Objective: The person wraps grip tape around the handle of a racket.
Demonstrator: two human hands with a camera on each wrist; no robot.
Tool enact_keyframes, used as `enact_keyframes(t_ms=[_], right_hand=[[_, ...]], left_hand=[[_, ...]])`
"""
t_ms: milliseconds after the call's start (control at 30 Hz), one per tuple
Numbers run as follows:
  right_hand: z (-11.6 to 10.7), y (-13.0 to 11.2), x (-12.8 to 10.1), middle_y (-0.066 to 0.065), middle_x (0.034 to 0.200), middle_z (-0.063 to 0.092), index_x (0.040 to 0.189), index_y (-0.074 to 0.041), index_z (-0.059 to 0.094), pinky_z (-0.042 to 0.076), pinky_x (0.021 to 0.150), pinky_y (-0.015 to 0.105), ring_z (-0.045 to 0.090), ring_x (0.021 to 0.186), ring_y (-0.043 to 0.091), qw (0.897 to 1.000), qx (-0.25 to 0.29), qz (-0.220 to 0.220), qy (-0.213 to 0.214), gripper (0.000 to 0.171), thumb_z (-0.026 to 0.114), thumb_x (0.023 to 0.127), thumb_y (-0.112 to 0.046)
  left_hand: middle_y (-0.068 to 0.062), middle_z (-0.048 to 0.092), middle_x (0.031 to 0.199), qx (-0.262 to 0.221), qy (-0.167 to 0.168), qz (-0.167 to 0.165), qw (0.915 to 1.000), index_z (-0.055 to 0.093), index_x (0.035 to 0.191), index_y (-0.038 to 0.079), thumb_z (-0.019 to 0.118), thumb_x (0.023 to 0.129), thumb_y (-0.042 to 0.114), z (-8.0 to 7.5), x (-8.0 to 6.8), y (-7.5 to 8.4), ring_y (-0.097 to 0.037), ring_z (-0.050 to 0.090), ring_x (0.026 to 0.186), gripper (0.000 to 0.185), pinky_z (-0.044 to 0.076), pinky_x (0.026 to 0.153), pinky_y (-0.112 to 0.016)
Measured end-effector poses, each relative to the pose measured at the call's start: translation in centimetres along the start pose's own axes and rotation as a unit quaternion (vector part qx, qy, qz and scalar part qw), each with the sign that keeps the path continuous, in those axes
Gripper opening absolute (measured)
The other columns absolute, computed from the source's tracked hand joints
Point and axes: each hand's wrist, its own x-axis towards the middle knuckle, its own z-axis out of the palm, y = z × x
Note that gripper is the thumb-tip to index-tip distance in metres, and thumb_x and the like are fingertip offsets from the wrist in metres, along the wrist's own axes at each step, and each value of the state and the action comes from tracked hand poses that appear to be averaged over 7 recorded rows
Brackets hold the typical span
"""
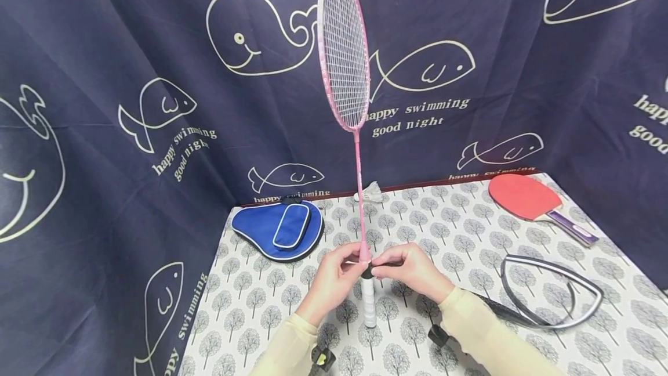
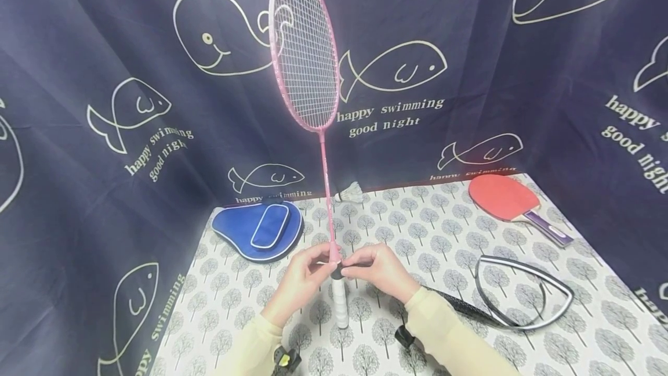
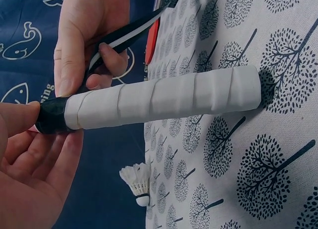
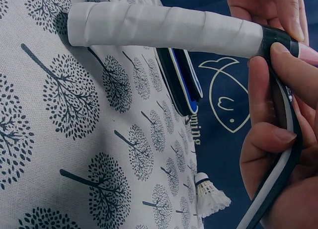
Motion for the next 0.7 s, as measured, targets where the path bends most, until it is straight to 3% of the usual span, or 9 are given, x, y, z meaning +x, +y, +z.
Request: enact_keyframes(t_ms=[400, 600, 700], right_hand=[[-0.25, 0.16, -0.20, 0.009, 0.103, 0.078, 0.109, -0.002, 0.078, 0.063, 0.076, 0.032, 0.076, 0.088, 0.017, 1.000, -0.009, -0.002, -0.002, 0.023, 0.084, 0.089, -0.013], [-0.16, 0.40, -0.16, 0.009, 0.112, 0.077, 0.125, -0.001, 0.073, 0.063, 0.079, 0.039, 0.076, 0.091, 0.025, 0.999, -0.005, -0.008, -0.047, 0.032, 0.077, 0.096, -0.014], [-0.25, 0.52, -0.18, 0.007, 0.103, 0.078, 0.128, -0.005, 0.073, 0.062, 0.073, 0.037, 0.073, 0.083, 0.028, 0.997, -0.017, -0.026, -0.067, 0.031, 0.073, 0.099, -0.016]], left_hand=[[-0.002, 0.072, 0.114, -0.004, -0.007, -0.009, 0.9999, 0.073, 0.122, 0.017, 0.068, 0.099, 0.003, 0.06, 0.12, 0.23, -0.018, 0.067, 0.109, 0.027, 0.060, 0.091, -0.033], [-0.002, 0.068, 0.132, 0.000, -0.002, -0.015, 0.9999, 0.072, 0.130, 0.018, 0.068, 0.099, 0.005, 0.03, -0.03, 0.00, -0.019, 0.064, 0.121, 0.034, 0.060, 0.090, -0.032], [-0.005, 0.064, 0.137, 0.001, -0.001, -0.002, 1.0000, 0.071, 0.132, 0.014, 0.068, 0.097, 0.002, -0.06, 0.02, -0.14, -0.022, 0.058, 0.128, 0.036, 0.059, 0.092, -0.032]])
